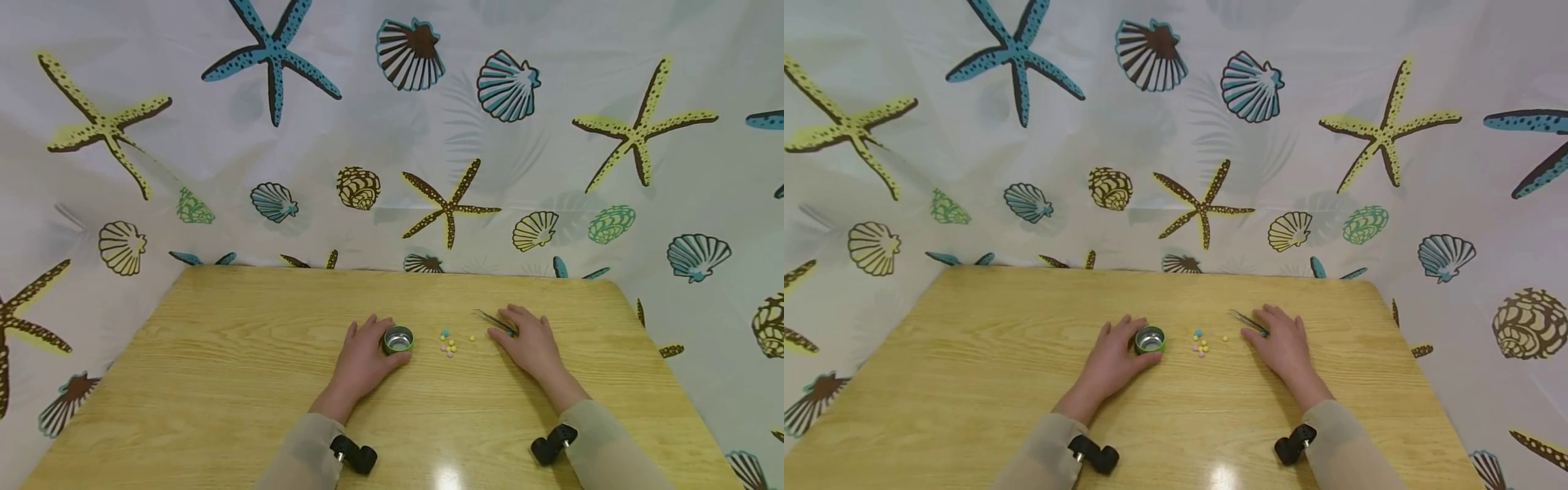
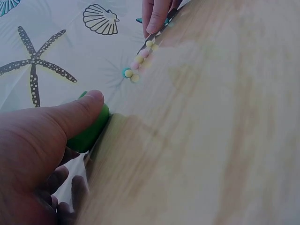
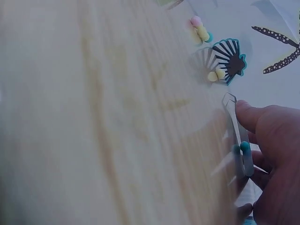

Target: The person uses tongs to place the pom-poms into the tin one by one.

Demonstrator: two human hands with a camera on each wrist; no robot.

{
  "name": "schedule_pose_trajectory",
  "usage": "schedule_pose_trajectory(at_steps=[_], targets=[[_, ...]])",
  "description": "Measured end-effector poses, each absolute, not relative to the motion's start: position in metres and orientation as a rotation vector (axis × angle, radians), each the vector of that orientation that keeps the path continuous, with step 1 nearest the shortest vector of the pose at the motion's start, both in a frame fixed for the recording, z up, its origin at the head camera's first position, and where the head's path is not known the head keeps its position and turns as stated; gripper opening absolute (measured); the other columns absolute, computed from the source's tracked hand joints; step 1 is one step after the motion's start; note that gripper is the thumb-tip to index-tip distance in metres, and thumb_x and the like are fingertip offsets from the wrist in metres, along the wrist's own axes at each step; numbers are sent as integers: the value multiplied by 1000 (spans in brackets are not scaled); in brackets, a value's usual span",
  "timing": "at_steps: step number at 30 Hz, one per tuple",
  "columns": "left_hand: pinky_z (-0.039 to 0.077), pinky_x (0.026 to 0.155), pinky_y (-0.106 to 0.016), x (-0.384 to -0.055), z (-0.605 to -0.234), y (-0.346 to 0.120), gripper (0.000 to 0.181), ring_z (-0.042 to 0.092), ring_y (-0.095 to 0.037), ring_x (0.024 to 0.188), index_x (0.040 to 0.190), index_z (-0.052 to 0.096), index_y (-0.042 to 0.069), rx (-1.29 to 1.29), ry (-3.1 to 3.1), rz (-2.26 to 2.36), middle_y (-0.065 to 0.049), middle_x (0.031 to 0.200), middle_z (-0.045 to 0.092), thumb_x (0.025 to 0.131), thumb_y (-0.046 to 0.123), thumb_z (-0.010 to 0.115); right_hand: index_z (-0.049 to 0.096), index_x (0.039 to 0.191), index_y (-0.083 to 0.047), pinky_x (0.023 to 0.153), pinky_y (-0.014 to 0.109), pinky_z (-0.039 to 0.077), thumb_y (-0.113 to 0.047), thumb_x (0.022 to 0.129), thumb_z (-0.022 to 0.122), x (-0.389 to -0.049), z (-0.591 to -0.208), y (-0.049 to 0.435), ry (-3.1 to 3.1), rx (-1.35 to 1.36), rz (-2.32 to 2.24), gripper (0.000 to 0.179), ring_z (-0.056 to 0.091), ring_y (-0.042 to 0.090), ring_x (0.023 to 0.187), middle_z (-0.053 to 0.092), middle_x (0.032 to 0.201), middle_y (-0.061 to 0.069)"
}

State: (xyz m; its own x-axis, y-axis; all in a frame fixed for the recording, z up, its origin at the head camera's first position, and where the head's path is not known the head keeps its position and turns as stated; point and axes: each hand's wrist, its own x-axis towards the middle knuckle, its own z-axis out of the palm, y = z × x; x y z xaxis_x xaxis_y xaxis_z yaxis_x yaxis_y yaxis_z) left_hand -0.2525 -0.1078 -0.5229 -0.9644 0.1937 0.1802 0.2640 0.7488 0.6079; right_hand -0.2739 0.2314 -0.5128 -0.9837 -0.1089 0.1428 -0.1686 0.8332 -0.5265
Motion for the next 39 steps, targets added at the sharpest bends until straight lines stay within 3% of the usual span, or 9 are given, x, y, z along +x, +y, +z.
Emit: schedule_pose_trajectory(at_steps=[9,17,27,39], targets=[[12,136,-60,-252,-523,-108,72,41,-39,159,151,65,2,-373,-2833,-1002,-19,156,62,94,38,92,73,142,1,128,77,13,-28,106,77,-276,-517,228,-2844,210,899,46,45,50,153,55,160,29],[11,136,-59,-250,-524,-110,73,41,-38,159,153,63,2,-374,-2833,-1011,-19,157,61,95,38,91,78,135,0,132,70,12,-24,106,78,-280,-517,226,-2828,138,965,38,48,48,151,56,159,28],[10,136,-60,-249,-522,-109,73,41,-39,159,153,63,2,-380,-2830,-1021,-19,157,61,95,37,91,82,124,1,134,65,11,-19,104,79,-281,-518,224,-2778,90,1032,28,51,47,150,60,155,26],[10,136,-60,-249,-521,-109,72,41,-38,159,152,64,3,-375,-2827,-1029,-18,157,61,95,37,91,84,118,0,134,66,10,-17,104,79,-283,-515,221,-2774,91,1031,23,52,47,148,62,153,26]])
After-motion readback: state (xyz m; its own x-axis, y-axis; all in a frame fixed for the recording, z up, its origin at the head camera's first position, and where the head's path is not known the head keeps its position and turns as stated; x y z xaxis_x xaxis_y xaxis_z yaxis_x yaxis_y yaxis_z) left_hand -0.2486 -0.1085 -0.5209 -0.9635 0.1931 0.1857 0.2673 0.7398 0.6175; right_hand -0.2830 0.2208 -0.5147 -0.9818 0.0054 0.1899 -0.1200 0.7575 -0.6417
